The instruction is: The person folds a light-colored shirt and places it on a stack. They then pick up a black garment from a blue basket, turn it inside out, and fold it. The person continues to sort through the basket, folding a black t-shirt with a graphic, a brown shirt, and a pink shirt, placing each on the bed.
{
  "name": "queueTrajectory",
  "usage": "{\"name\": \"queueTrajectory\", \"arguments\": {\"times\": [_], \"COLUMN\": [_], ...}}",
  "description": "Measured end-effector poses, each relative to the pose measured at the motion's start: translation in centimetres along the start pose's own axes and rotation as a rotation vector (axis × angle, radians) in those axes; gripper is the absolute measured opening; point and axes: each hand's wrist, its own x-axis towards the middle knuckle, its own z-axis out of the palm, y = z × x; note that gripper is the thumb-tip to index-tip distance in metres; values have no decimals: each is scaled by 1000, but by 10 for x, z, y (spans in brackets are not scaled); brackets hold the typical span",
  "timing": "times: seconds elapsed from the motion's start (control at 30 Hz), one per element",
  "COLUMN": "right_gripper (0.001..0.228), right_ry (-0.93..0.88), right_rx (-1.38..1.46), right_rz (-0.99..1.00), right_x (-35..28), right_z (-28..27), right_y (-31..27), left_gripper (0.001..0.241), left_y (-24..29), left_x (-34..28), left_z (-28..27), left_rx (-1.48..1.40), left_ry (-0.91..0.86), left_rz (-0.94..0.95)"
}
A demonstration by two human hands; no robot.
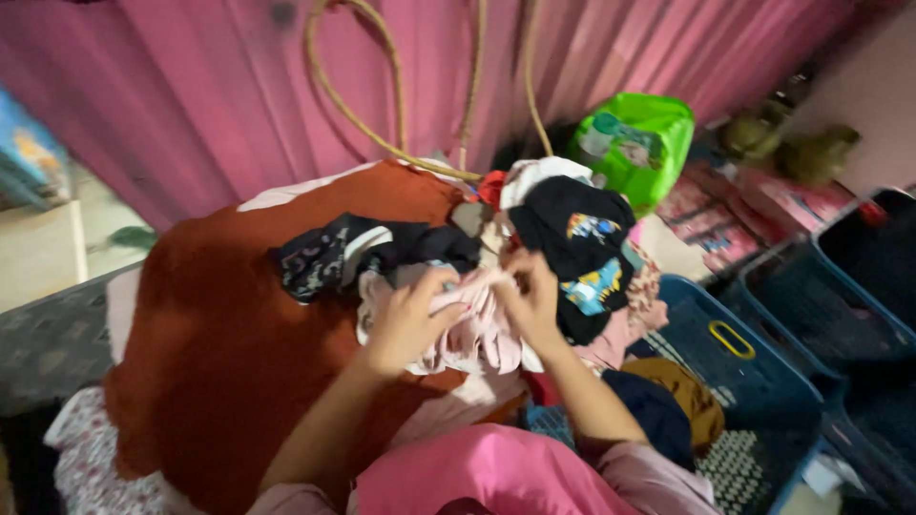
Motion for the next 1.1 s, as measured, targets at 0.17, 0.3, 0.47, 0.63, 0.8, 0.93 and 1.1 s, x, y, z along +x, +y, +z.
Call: {"name": "queueTrajectory", "arguments": {"times": [0.17, 0.3, 0.47, 0.63, 0.8, 0.93, 1.1], "right_gripper": [19, 14, 12, 11, 17, 16, 17], "right_ry": [195, 265, 283, 310, 464, 539, 387], "right_rx": [158, 255, 392, 325, 216, 143, -30], "right_rz": [208, 313, 406, 393, 135, 99, -72], "right_x": [58, 92, 98, 89, 79, 54, 13], "right_z": [-71, -119, -161, -183, -181, -168, -145], "right_y": [13, 3, 7, 28, 23, 17, -13], "left_gripper": [27, 14, 9, 6, 18, 17, 16], "left_y": [-94, -148, -127, -86, -22, 34, 33], "left_x": [45, 88, 140, 160, 133, 105, 99], "left_z": [14, -1, -13, -8, 23, 40, 95], "left_rx": [-241, -921, -993, -1082, -516, -352, -475], "left_ry": [-455, -427, -397, -412, -770, -954, -512], "left_rz": [-307, -392, -352, -363, -106, 258, 290]}}
